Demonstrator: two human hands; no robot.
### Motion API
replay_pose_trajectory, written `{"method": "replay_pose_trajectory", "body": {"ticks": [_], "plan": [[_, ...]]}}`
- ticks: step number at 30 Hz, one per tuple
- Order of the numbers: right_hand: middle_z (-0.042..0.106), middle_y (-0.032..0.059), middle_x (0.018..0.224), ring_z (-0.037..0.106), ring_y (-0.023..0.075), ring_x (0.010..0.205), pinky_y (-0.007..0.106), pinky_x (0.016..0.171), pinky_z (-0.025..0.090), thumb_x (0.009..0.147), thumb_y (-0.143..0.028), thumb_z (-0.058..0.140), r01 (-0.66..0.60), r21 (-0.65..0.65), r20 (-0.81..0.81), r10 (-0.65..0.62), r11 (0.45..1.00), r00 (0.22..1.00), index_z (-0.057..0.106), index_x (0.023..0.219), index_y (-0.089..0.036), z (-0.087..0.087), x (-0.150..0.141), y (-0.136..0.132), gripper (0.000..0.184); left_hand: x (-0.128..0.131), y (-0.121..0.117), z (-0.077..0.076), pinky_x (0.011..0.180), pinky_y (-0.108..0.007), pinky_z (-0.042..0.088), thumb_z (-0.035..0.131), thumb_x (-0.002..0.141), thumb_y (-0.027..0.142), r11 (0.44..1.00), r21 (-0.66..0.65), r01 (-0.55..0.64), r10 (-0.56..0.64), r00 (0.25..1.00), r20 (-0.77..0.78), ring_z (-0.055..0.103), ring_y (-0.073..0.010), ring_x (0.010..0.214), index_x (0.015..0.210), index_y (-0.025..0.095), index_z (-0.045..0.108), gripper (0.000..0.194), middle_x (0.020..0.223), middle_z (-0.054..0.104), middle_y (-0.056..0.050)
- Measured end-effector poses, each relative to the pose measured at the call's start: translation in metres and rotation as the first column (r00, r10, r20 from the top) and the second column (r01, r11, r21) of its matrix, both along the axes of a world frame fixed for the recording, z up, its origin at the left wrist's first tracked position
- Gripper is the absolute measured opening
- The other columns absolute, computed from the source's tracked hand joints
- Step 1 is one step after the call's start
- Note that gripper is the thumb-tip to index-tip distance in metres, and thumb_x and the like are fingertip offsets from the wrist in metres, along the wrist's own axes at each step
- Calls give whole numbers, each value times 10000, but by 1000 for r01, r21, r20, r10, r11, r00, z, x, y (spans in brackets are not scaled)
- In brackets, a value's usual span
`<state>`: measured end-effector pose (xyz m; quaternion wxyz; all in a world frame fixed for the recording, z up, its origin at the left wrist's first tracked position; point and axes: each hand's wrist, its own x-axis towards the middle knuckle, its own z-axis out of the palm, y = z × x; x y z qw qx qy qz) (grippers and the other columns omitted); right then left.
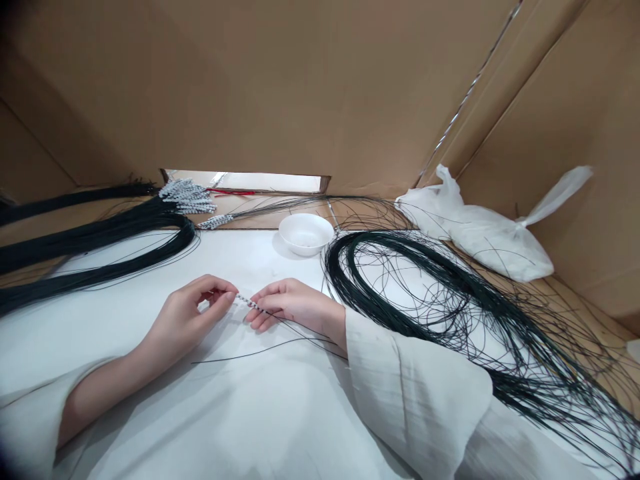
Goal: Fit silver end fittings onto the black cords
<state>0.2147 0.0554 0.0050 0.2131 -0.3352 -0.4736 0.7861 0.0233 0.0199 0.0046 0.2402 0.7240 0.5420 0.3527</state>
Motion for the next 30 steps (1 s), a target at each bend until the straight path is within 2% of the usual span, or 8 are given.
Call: {"method": "replay_pose_trajectory", "body": {"ticks": [20,30], "plan": [[654,102,779,601,103,572,209,529,516,788,-55,432,33,13,39,-33,999,999,587,857,-66,5,-1,-2,170,-1,1,-1,653,-244,390,497,822,274,999,34,16,-16,1000,-11,515,-130,706,791,193,593,130,779,589,5],[661,89,797,598,99,604,209,566,518,752,-82,537,16,36,-16,-15,999,1000,602,880,-78,-1,1,-1,144,-2,0,-1,651,-264,393,473,833,296,997,64,39,-37,999,-38,504,-150,701,823,195,589,154,787,580,-13]]}}
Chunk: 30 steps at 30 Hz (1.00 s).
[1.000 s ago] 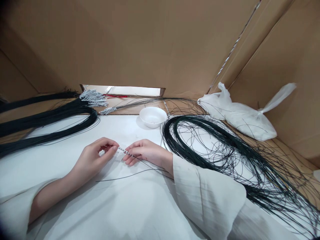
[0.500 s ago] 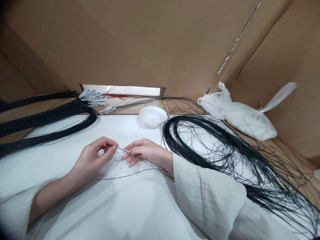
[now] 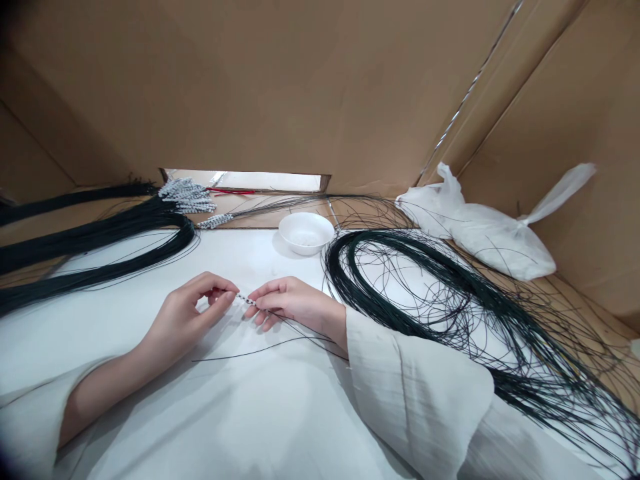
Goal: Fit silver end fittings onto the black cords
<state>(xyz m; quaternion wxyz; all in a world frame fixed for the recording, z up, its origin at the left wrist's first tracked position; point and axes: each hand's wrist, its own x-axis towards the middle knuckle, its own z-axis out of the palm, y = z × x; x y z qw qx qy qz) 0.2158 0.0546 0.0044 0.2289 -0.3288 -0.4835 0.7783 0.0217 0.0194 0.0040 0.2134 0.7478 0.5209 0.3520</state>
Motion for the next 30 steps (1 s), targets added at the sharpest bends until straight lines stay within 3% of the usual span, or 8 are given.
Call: {"method": "replay_pose_trajectory", "body": {"ticks": [12,18,23,26,30], "plan": [[657,63,728,617,104,582,229,606,517,744,-123,593,13,-2,21,-13,1000,1000,600,825,-90,-2,-2,-1,88,3,-3,4,628,-254,395,462,841,266,998,30,48,-47,998,-37,508,-162,748,816,200,596,152,777,564,-23],[660,76,805,630,116,653,253,658,511,755,-174,612,-11,56,-20,12,998,1000,604,892,-96,-2,-4,-3,158,6,-5,4,686,-262,417,459,851,275,996,36,87,-84,994,-72,525,-163,783,841,208,603,160,800,575,-23],[637,48,701,590,92,550,222,564,495,744,-145,596,114,41,3,-114,993,994,591,807,-96,0,-7,-3,80,1,-1,2,716,-293,436,435,857,315,995,104,2,13,990,-143,528,-186,816,1039,216,557,240,888,581,-41],[618,46,669,575,92,531,224,540,492,746,-130,567,191,9,0,-191,982,982,582,768,-92,1,-7,-2,46,-7,7,-2,740,-313,436,404,860,293,993,103,-57,77,977,-198,529,-194,823,1028,196,555,245,938,579,-55],[617,51,673,569,96,531,233,537,497,748,-114,538,189,6,-6,-189,982,982,575,768,-95,1,-6,-2,46,-15,16,-10,775,-341,431,370,859,264,998,61,-24,41,959,-282,539,-208,837,999,184,571,258,970,576,-77]]}}
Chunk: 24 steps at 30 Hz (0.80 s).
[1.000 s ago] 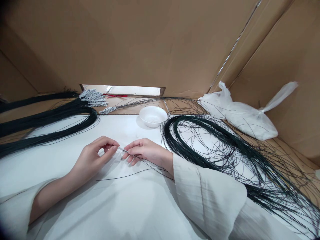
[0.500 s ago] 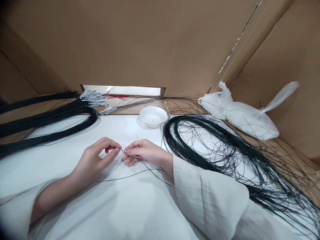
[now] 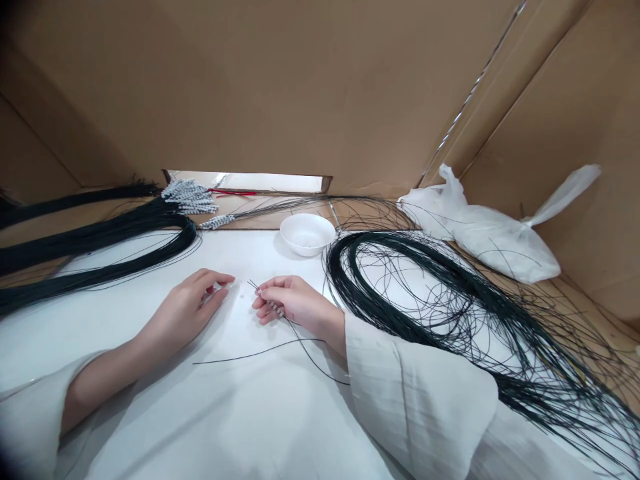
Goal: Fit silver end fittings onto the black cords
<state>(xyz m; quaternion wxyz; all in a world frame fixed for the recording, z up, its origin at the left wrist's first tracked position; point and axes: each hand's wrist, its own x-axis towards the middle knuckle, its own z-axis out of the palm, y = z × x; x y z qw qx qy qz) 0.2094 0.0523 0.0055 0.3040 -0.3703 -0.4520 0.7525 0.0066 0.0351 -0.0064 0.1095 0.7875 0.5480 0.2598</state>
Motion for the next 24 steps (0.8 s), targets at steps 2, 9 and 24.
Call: {"method": "replay_pose_trajectory", "body": {"ticks": [2,9,24], "plan": [[616,49,679,566,95,536,235,541,501,750,-97,524,1,4,2,-1,1000,1000,577,805,-95,0,0,0,77,0,1,-3,785,-344,430,371,859,261,999,-9,31,-31,999,-26,543,-214,855,990,183,580,258,954,577,-78],[631,73,759,577,96,573,237,568,515,771,-79,482,-23,8,16,23,1000,1000,592,902,-90,0,0,1,171,10,2,-5,775,-323,432,392,867,249,995,-5,99,-99,995,-33,548,-197,870,926,186,601,226,918,579,-58],[629,72,742,566,92,558,229,568,503,855,-169,448,-61,19,-18,61,998,998,595,893,-100,-1,0,1,167,14,-1,3,645,-262,428,458,808,241,999,-38,37,-33,994,101,560,-154,688,809,198,601,149,751,620,-11]]}}
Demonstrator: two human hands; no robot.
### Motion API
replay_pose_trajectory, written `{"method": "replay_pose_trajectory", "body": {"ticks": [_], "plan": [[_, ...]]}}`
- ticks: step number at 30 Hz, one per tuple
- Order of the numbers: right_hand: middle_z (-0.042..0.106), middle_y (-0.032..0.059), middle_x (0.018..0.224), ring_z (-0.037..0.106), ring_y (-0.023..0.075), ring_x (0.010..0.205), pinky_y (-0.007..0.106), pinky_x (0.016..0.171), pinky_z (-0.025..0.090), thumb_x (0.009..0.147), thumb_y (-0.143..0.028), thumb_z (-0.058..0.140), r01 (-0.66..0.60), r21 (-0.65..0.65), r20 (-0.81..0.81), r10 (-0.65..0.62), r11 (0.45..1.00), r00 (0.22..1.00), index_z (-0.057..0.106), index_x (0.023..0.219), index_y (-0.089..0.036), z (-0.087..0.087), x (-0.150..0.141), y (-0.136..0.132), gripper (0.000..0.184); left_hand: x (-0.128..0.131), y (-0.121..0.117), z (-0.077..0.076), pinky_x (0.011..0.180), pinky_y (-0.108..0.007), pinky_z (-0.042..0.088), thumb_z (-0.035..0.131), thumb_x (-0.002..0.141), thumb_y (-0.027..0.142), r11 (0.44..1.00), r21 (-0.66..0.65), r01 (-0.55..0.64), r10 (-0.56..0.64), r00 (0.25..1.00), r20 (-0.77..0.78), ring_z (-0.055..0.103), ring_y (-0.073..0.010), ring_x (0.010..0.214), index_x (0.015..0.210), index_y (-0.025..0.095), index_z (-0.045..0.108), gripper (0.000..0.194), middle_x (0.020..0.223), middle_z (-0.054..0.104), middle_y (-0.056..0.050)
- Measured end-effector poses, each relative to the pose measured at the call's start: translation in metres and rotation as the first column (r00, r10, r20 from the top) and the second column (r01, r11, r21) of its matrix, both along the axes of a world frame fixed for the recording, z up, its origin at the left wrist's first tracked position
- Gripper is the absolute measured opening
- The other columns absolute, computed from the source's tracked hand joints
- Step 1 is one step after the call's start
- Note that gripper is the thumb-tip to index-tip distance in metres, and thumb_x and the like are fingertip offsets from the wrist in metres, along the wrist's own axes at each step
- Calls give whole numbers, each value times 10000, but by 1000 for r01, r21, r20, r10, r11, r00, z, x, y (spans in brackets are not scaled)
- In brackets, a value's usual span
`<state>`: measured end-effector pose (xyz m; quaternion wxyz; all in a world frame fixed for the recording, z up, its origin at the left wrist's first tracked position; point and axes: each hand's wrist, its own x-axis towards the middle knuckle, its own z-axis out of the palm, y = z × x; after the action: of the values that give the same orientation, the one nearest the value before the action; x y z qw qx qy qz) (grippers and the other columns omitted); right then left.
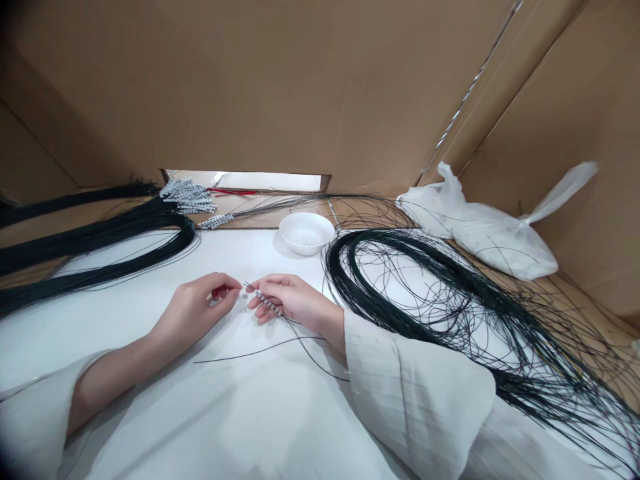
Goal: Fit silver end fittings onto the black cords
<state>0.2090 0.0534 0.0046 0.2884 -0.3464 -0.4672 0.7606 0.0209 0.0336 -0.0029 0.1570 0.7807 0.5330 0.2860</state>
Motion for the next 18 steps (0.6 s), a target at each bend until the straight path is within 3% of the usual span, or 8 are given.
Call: {"method": "replay_pose_trajectory", "body": {"ticks": [3,7,18], "plan": [[629,74,741,569,92,550,230,562,502,858,-152,428,7,7,13,-7,1000,1000,591,895,-94,0,0,0,177,1,-2,3,660,-254,440,493,790,268,990,-132,-48,72,980,184,589,-146,691,813,193,603,136,759,652,-4],[633,80,756,581,100,564,232,567,501,860,-158,430,-2,22,29,1,1000,1000,588,904,-97,-1,0,0,175,2,-1,2,689,-265,463,522,772,282,972,-234,-4,95,921,378,616,-161,746,816,167,590,141,808,669,-32],[638,84,769,597,104,585,232,586,509,871,-191,439,-40,64,59,36,997,998,593,923,-97,-3,0,1,187,4,-2,5,663,-228,443,540,783,322,953,-304,21,134,866,482,606,-152,757,866,166,622,194,843,671,-29]]}}
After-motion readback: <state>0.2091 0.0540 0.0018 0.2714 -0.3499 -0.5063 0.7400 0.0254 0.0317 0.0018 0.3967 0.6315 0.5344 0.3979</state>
